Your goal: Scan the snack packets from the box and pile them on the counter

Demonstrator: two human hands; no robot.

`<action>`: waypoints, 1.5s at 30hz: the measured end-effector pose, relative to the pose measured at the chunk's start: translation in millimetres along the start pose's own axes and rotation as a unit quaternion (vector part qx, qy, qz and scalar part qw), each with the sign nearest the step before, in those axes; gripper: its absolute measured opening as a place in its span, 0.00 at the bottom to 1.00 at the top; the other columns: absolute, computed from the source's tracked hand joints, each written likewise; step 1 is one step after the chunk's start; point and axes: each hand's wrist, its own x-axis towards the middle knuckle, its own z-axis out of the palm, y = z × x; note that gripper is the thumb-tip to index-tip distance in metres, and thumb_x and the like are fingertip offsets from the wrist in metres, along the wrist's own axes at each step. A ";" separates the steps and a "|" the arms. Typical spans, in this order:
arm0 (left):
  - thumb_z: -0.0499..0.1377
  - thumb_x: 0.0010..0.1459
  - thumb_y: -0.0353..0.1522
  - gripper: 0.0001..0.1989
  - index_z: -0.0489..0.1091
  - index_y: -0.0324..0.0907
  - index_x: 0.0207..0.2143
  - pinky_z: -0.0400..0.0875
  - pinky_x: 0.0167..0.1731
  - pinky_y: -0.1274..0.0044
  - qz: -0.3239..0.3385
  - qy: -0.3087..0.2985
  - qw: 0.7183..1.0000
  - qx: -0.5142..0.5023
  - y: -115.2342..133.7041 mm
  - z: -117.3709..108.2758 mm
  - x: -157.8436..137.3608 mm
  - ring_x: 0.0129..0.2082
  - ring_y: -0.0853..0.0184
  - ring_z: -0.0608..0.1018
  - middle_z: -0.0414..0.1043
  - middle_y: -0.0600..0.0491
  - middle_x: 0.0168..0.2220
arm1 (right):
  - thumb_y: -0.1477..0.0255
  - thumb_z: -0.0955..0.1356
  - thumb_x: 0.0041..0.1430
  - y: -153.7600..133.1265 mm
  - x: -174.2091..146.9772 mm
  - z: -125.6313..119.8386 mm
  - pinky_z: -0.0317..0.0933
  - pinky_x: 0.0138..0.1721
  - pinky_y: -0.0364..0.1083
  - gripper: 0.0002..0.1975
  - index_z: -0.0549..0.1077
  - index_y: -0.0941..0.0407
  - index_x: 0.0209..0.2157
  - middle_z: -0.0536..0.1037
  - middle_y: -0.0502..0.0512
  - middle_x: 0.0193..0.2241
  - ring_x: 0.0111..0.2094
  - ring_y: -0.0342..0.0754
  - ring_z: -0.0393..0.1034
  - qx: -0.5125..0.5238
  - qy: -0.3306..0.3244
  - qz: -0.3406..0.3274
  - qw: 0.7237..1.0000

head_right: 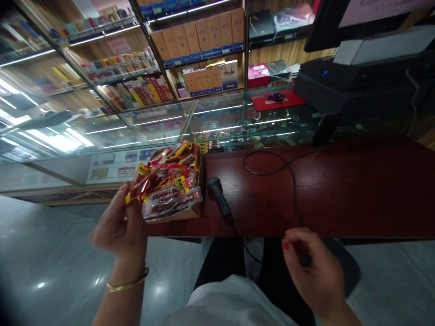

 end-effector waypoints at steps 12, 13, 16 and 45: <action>0.55 0.56 0.29 0.19 0.75 0.44 0.49 0.66 0.61 0.59 0.072 -0.153 0.983 0.076 -30.6 20.9 -19.5 0.57 0.55 0.76 0.78 0.46 0.53 | 0.63 0.74 0.55 -16.0 72.2 172.4 0.61 0.59 0.58 0.31 0.70 0.57 0.59 0.76 0.69 0.56 0.58 0.65 0.70 -0.046 -0.252 0.069 0.964; 0.56 0.56 0.29 0.18 0.75 0.44 0.48 0.67 0.59 0.59 0.071 -0.132 0.986 0.075 -29.3 20.5 -19.4 0.56 0.55 0.76 0.79 0.46 0.52 | 0.66 0.75 0.53 -16.6 78.4 180.5 0.62 0.57 0.58 0.30 0.72 0.57 0.57 0.78 0.68 0.53 0.55 0.65 0.73 -0.038 -0.262 0.081 0.961; 0.57 0.57 0.29 0.16 0.75 0.44 0.48 0.67 0.58 0.60 0.076 -0.105 0.988 0.078 -27.9 21.1 -17.8 0.54 0.55 0.76 0.79 0.46 0.50 | 0.71 0.74 0.50 -10.9 91.4 187.8 0.67 0.46 0.53 0.18 0.77 0.55 0.44 0.83 0.59 0.38 0.44 0.60 0.79 0.011 -0.282 0.126 0.951; 0.64 0.57 0.40 0.18 0.74 0.41 0.47 0.75 0.43 0.69 -0.204 0.052 0.978 -0.006 18.2 38.4 2.0 0.35 0.64 0.76 0.75 0.53 0.36 | 0.50 0.78 0.46 48.9 52.5 -0.9 0.67 0.22 0.42 0.28 0.78 0.53 0.43 0.80 0.48 0.28 0.21 0.42 0.69 0.327 0.029 0.318 0.889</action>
